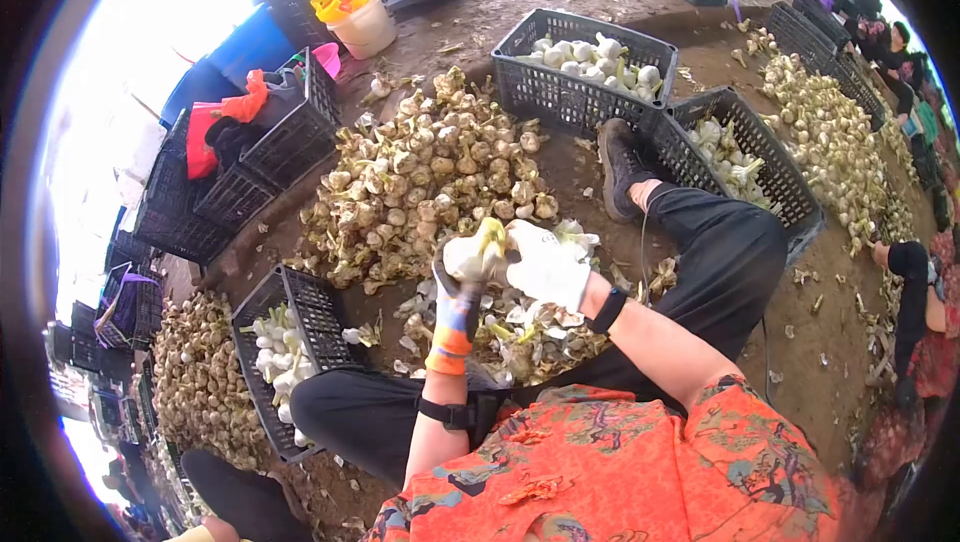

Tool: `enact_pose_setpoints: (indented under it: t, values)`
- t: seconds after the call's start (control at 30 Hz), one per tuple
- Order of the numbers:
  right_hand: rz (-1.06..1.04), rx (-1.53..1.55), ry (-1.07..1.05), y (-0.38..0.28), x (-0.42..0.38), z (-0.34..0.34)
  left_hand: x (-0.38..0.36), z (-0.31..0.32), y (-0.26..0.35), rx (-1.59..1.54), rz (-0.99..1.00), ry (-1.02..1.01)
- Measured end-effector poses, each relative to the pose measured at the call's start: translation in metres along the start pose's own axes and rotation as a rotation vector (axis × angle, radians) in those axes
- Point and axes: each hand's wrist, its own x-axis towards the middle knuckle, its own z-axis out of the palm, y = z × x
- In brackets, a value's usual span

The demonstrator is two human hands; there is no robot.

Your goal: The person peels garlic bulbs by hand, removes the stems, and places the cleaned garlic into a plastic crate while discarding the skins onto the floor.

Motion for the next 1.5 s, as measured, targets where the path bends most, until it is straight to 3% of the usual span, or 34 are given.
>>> enact_pose_setpoints:
  t: [0.03,0.13,0.2,0.27,0.3,0.33,0.37,0.4,0.47,0.53,0.6,0.67,0.77,0.87,0.9,1.03,1.13,1.17,1.3,1.4,1.47,1.5]
  values:
    - [0.015,-0.003,0.018,0.002,-0.004,0.004,-0.002,0.008,-0.004,-0.08,0.125,0.018]
    - [0.027,0.104,0.082,0.001,-0.004,0.005,0.006,-0.005,-0.004,-0.011,0.033,0.04]
    - [0.054,0.19,0.136,0.027,-0.001,0.003,0.0,-0.008,0.006,-0.138,-0.028,-0.104]
    - [0.349,0.418,0.399,0.034,0.009,-0.017,-0.005,-0.005,0.02,-0.254,-0.066,-0.237]
    - [0.446,0.602,0.591,0.076,0.007,-0.027,-0.008,-0.007,0.031,-0.363,-0.204,-0.184]
    - [0.508,0.568,0.595,0.083,0.008,-0.047,-0.01,-0.009,0.035,-0.261,-0.156,-0.207]
    - [0.608,-0.16,0.182,0.095,0.005,-0.073,-0.011,-0.012,0.038,-0.159,-0.109,-0.229]
    - [0.67,-0.611,-0.047,0.086,0.005,-0.076,-0.01,-0.012,0.039,-0.059,-0.06,-0.251]
    - [0.449,-0.6,-0.048,0.04,0.001,-0.068,0.0,-0.017,0.013,0.137,0.046,-0.228]
    - [0.216,-0.262,-0.216,0.001,0.014,-0.058,0.002,-0.014,-0.001,0.318,0.121,-0.232]
    - [-0.018,-0.092,-0.321,-0.025,0.018,-0.043,-0.003,0.007,0.025,0.228,0.016,-0.264]
    - [-0.359,-0.328,-0.253,-0.038,0.018,-0.032,-0.003,0.006,0.017,0.29,0.093,-0.281]
    - [-0.237,-0.562,-0.534,-0.04,0.021,-0.026,-0.005,0.004,0.018,0.502,0.148,-0.295]
    - [-0.201,-0.598,-0.408,-0.033,0.019,-0.018,-0.009,0.004,0.011,0.315,0.02,-0.266]
    - [-0.143,-0.502,-0.29,-0.032,0.02,-0.017,-0.009,0.003,0.006,0.196,0.016,-0.186]
    - [0.394,-0.011,-0.204,-0.016,0.024,-0.014,0.0,0.0,-0.009,-0.147,-0.039,0.194]
    - [0.323,0.149,-0.203,-0.021,0.01,0.001,0.003,-0.004,-0.02,-0.235,-0.057,0.367]
    - [0.208,-0.066,-0.143,0.008,0.0,0.018,0.003,-0.004,-0.021,-0.235,-0.08,0.418]
    - [0.088,-0.401,0.008,0.011,0.004,0.002,0.005,-0.009,-0.006,-0.161,0.006,0.302]
    - [0.196,-0.558,0.047,0.042,0.006,-0.014,0.006,-0.013,-0.003,-0.339,0.013,0.178]
    - [0.54,-0.646,-0.188,0.05,0.014,-0.026,0.007,-0.018,-0.005,-0.512,-0.025,0.085]
    - [0.575,-0.628,-0.171,0.072,0.002,-0.027,0.006,-0.017,0.0,-0.641,-0.029,0.047]
